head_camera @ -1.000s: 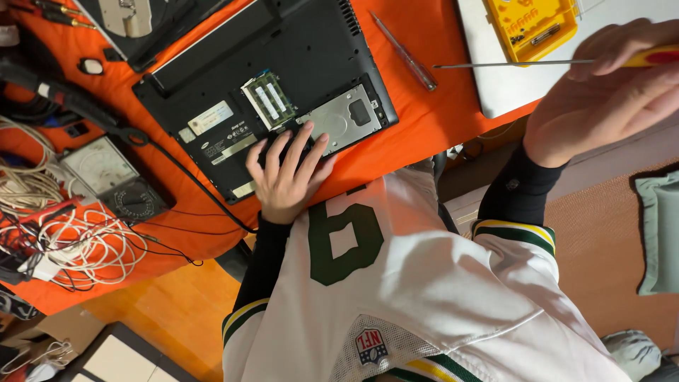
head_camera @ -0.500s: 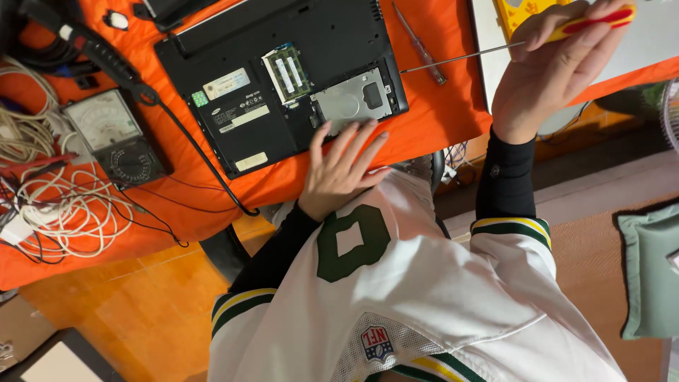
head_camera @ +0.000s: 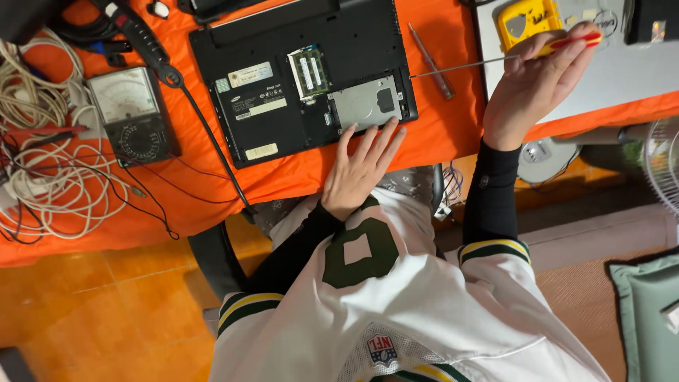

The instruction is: Installing and securing a hard drive inside a laptop using a screwdriver.

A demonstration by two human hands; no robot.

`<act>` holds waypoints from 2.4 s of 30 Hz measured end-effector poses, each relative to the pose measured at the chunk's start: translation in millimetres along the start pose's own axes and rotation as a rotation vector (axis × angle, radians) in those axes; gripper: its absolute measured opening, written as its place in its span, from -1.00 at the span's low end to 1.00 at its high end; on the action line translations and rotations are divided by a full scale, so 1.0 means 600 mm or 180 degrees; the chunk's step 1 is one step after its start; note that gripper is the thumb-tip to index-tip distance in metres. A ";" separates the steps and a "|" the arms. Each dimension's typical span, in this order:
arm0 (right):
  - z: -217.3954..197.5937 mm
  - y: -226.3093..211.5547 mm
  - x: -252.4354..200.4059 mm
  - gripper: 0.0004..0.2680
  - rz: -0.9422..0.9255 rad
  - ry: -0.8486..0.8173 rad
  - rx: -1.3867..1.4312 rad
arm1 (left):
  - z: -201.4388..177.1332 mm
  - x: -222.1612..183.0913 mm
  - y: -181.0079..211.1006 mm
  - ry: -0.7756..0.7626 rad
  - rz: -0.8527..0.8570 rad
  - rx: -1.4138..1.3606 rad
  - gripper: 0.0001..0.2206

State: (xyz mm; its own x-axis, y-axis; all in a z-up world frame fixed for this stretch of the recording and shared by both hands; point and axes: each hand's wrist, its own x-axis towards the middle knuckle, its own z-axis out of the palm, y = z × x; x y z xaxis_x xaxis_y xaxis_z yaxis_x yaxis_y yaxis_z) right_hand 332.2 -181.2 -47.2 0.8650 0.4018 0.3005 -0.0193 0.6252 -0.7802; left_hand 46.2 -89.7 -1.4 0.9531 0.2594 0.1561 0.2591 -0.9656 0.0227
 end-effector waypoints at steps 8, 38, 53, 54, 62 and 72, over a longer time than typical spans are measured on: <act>0.020 0.008 -0.008 -0.81 0.0015 0.0171 0.0156 | 0.020 -0.003 -0.001 0.0007 0.0097 0.0311 -0.40; 0.009 -0.001 -0.042 -0.82 0.0401 0.0393 0.0349 | 0.015 -0.006 -0.003 0.0001 0.0140 0.0200 -0.46; 0.009 0.006 -0.042 -0.82 0.0360 0.0244 0.0136 | 0.019 -0.008 -0.002 0.0018 0.0128 0.0165 -0.45; 0.009 0.006 -0.043 -0.82 0.0357 0.0236 0.0135 | 0.018 -0.007 -0.002 -0.0003 0.0136 0.0125 -0.45; 0.018 0.001 -0.044 -0.82 0.0335 0.0221 0.0074 | 0.025 -0.010 0.000 0.0081 0.0110 0.0170 -0.45; 0.024 -0.003 -0.043 -0.83 0.0286 0.0236 0.0035 | 0.026 -0.009 -0.001 0.0075 0.0113 0.0161 -0.45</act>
